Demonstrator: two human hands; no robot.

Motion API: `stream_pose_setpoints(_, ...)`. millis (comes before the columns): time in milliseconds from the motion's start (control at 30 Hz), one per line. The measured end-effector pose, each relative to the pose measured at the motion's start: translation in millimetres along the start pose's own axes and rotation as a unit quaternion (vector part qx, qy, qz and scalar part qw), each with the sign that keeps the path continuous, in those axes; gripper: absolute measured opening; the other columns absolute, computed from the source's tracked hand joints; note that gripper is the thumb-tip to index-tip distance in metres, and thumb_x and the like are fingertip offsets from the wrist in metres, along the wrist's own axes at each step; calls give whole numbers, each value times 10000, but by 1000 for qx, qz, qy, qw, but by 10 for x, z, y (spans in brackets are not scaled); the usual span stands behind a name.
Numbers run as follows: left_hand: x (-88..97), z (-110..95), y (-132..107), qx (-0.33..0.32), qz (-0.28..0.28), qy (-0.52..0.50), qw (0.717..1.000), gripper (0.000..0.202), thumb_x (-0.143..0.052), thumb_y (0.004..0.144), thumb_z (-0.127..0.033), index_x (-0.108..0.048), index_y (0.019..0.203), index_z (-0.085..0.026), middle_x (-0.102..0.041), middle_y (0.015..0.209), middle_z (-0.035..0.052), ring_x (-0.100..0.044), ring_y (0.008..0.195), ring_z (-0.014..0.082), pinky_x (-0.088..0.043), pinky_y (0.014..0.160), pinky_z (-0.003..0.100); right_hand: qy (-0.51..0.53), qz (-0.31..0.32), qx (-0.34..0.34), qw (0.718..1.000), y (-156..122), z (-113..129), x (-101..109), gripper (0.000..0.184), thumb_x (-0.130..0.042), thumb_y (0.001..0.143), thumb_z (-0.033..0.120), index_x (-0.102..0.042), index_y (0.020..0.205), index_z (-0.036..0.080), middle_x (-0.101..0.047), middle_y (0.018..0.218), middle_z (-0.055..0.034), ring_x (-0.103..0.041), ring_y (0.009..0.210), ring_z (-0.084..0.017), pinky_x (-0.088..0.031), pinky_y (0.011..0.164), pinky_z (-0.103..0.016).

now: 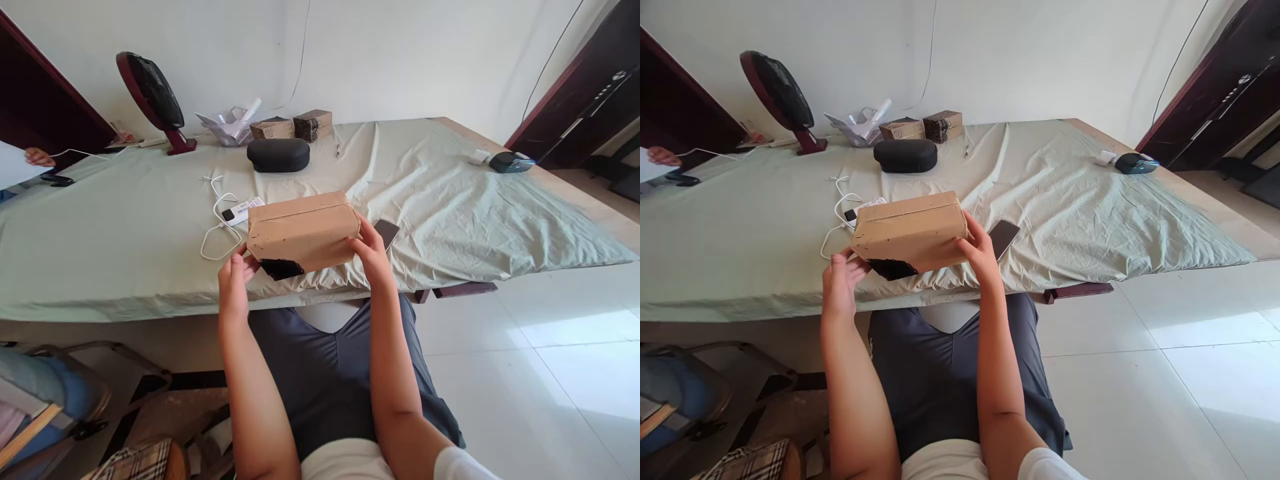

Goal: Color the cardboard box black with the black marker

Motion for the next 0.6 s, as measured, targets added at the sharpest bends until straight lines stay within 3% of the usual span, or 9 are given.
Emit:
stream_pose_setpoints(167,-71,-180,-51,13,-37,60,997,674,-691,860,-766,-817,1115,-155,-827,1023,137,-798,1058,326,-649,991,463,-7,-20,6,1000,7,68,10,570,-794,892,510,-701,1420,314,-665,1533,-40,-587,1461,-323,-404,1284,-556)
stream_pose_setpoints(300,-165,-324,-145,11,57,122,991,544,-808,845,-599,-814,1184,-174,-802,1255,124,-734,1248,342,-589,1110,481,-15,-63,41,997,27,117,60,713,-892,786,551,-699,1425,301,-675,1516,-72,-594,1448,-342,-449,1259,-541)
stream_pose_setpoints(367,-202,-335,-166,-18,77,105,991,584,-844,824,-540,-778,1283,-186,-754,1377,130,-708,1305,337,-571,1145,480,-26,-59,61,996,31,126,78,822,-905,780,536,-621,1519,318,-612,1588,-66,-542,1499,-343,-426,1279,-543)
stream_pose_setpoints(467,-239,-312,-157,-90,64,76,991,673,-877,794,-478,-706,1381,-197,-712,1442,151,-693,1336,321,-553,1179,476,-67,-75,82,991,22,134,96,932,-867,822,546,-464,1641,357,-496,1685,-42,-432,1584,-335,-367,1316,-563)
stream_pose_setpoints(600,-242,-320,-134,-167,79,68,980,611,-865,804,-422,-658,1344,-225,-719,1375,142,-703,1308,292,-551,1169,460,-72,-112,105,986,1,184,112,778,-810,886,492,-515,1600,395,-500,1683,-20,-425,1591,-299,-307,1344,-542)
Point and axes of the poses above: each hand's wrist, its own y-axis towards the middle knuckle, its own x-axis out of the back of the hand, z = x × y, the point moved 3 cm from there along y, towards the middle knuckle
